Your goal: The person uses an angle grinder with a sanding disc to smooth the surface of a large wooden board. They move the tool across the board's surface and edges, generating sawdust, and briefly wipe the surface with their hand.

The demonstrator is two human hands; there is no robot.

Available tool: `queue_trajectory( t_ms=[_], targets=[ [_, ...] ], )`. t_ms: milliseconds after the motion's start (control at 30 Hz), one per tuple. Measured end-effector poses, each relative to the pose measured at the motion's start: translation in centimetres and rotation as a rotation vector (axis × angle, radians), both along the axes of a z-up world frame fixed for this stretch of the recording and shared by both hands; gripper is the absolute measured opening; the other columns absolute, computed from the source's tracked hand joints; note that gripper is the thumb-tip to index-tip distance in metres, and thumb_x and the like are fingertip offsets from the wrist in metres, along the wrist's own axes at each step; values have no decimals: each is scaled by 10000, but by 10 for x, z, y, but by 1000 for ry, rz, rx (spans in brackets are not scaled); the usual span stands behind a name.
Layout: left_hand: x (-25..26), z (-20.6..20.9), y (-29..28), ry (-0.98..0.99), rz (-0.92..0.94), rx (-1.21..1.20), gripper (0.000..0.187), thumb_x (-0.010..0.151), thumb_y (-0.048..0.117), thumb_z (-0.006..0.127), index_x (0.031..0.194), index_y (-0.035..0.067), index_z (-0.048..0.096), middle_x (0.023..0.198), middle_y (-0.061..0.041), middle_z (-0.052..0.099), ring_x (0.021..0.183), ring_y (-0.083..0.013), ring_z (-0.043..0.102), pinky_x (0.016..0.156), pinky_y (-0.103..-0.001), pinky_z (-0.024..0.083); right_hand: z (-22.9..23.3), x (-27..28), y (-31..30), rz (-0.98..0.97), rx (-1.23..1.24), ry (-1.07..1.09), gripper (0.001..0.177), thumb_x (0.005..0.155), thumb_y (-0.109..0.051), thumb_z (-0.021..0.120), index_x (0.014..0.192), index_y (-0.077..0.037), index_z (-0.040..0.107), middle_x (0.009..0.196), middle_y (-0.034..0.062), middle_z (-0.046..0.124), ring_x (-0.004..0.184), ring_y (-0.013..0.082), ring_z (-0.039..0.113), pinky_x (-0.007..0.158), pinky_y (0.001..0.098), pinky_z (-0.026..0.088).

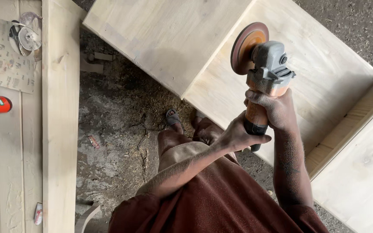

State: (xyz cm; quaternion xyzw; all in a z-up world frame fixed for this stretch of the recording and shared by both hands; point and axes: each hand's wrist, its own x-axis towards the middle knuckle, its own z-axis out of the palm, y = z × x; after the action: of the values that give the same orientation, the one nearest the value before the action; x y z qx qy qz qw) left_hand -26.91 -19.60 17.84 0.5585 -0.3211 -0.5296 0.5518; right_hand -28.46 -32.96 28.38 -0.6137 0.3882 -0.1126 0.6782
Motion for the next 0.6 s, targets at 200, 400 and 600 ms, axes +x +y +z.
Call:
queue_trajectory(
  t_ms=[200, 400, 600],
  targets=[
    [14, 24, -85, 302, 564, -141, 780, 706, 223, 886, 1312, -7, 453, 1144, -93, 670, 1040, -179, 687, 912, -346, 601, 27, 70, -52, 474, -399, 194, 422, 741, -137, 831, 1128, -18, 710, 995, 80, 749, 884, 171, 726, 765, 326, 598],
    [4, -51, -103, 658, 674, -94, 642, 751, 203, 887, 1251, -16, 549, 1079, -92, 702, 970, -139, 705, 848, -318, 629, -28, 102, -37, 715, -484, 571, 352, 714, -158, 813, 1003, 10, 703, 854, 123, 753, 775, 212, 745, 685, 364, 615],
    [-10, -88, -91, 736, 866, -179, 647, 743, 169, 895, 1248, 26, 516, 1109, -48, 640, 981, -128, 664, 850, -330, 610, -70, 102, -13, 831, -513, 567, 385, 660, -174, 823, 977, 10, 705, 843, 127, 764, 795, 225, 769, 710, 374, 627]
  ],
)
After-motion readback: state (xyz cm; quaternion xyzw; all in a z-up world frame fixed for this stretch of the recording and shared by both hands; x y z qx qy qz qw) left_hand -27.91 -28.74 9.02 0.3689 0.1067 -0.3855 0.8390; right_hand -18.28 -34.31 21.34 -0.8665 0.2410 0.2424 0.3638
